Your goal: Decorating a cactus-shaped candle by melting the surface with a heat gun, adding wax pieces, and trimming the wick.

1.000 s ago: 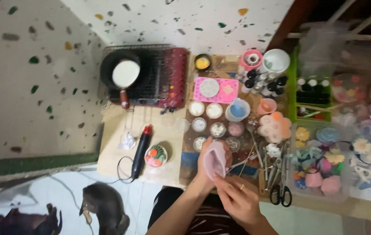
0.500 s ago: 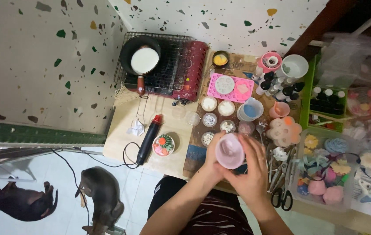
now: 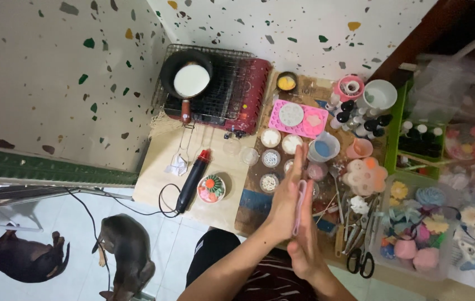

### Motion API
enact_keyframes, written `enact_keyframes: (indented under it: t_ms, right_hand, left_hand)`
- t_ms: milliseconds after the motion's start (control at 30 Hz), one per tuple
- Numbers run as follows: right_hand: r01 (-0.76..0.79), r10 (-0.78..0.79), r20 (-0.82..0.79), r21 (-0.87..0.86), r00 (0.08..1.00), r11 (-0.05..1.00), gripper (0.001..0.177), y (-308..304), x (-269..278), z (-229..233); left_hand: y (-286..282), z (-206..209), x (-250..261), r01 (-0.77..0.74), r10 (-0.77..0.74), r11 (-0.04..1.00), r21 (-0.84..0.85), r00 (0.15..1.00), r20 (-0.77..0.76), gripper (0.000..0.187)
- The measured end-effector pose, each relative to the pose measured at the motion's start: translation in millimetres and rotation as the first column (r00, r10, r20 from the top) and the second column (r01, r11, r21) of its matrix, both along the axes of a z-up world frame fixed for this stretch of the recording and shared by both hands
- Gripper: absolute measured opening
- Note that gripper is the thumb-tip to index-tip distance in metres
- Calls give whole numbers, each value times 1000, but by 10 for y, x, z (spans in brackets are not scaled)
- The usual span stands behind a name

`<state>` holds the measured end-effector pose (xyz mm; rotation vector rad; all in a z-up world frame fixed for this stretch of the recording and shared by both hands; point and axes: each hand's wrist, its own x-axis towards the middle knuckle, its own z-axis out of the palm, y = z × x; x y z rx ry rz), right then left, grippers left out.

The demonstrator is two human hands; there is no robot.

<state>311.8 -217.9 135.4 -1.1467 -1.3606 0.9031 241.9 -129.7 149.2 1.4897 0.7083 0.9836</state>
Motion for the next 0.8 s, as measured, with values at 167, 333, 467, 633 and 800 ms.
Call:
enact_keyframes:
  t_ms: [167,333,467,633,800]
  right_hand:
    - [136,-143,-111,-72,983,988,121,252,-44,304]
    - [116,-129,-181,-84,975,990,121,193,-6,311]
    - [150,-165,-276,-73,947,986,114,218,108,332]
    - [126,-145,-390,-74,909,989,108,59,103,140]
    - [85,-87,-545,-30,834,996,112,246,365,157]
  left_hand:
    - [-109,-10,56,26,-26,1000,15,1000,16,91]
    - [-48,14,150,65,-61,997,-32,992,107,97]
    - [-179,-76,237,28,-32,984,174,999,15,92]
    - [-201,-65,259,-78,91,889,451,996,-7,94]
    - [-103,53,305,87,-85,992,91,996,-31,96]
